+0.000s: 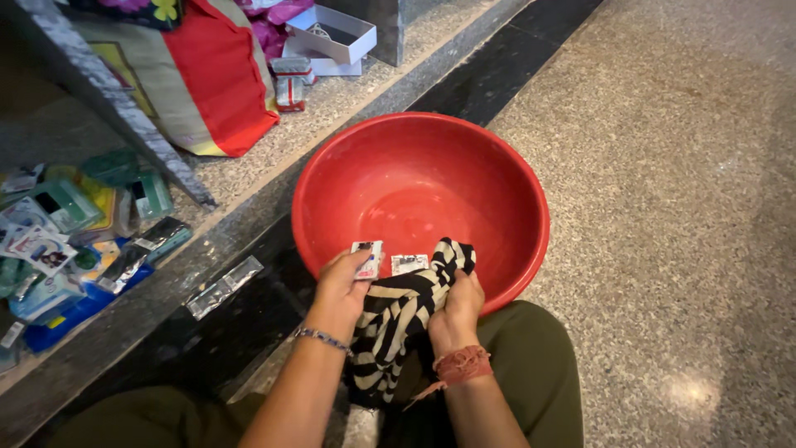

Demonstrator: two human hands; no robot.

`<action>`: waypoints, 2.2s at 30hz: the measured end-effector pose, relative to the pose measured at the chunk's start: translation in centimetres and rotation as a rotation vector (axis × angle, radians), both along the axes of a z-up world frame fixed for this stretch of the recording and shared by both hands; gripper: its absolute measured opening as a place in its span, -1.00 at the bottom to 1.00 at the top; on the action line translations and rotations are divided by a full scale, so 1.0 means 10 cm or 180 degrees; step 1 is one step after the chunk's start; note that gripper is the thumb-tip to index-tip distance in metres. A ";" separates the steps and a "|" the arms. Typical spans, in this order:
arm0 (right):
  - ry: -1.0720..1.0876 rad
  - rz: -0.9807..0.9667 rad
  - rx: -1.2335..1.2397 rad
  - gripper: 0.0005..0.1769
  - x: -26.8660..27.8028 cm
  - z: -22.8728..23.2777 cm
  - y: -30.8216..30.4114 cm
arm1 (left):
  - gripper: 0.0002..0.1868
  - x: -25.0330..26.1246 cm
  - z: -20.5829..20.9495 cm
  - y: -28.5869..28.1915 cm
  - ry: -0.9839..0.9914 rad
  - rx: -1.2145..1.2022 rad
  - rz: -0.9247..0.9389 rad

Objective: The person sits on the floor and wipes small sealed packets with a striped cloth, then places them into a red basin. The person repeats this process for several packets from a pile on the floor.

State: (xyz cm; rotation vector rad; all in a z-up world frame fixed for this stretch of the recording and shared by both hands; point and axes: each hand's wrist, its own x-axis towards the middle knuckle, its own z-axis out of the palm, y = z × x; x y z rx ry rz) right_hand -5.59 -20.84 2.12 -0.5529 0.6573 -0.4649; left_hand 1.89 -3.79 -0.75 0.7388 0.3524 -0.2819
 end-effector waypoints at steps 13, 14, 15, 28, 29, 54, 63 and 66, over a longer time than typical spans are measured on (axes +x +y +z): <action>0.0101 -0.0007 -0.0124 -0.73 0.08 -0.22 -0.06 | -0.19 0.33 -0.01 -0.09 -0.0630 0.0687 0.0135; 0.0079 0.0024 -0.0184 -0.73 0.07 -0.21 -0.06 | -0.21 0.30 0.03 0.03 -0.0608 0.0848 0.0163; 0.0064 0.0062 -0.0206 -0.73 0.06 -0.20 -0.06 | -0.22 0.27 0.09 0.13 -0.0586 0.1008 0.0192; 0.0086 0.0995 -0.0233 -0.76 -0.08 0.45 0.42 | -0.60 0.31 -0.18 1.64 -0.0666 0.2021 0.1036; 0.0230 0.1015 -0.0596 -0.77 -0.08 0.44 0.46 | -0.59 0.31 -0.33 1.77 -0.0746 0.2245 0.1103; 0.0595 0.1034 -0.2769 -0.76 0.01 -0.02 0.65 | -0.37 0.12 -0.71 2.32 -0.0353 0.6516 -0.0524; 0.0467 0.1022 -0.2760 -0.76 -0.01 -0.05 0.65 | -0.45 0.18 -0.64 2.27 -0.0033 0.6396 -0.0461; 0.0521 0.1025 -0.2833 -0.76 -0.01 -0.07 0.65 | -0.56 0.15 -0.59 2.20 0.0405 0.6154 -0.0560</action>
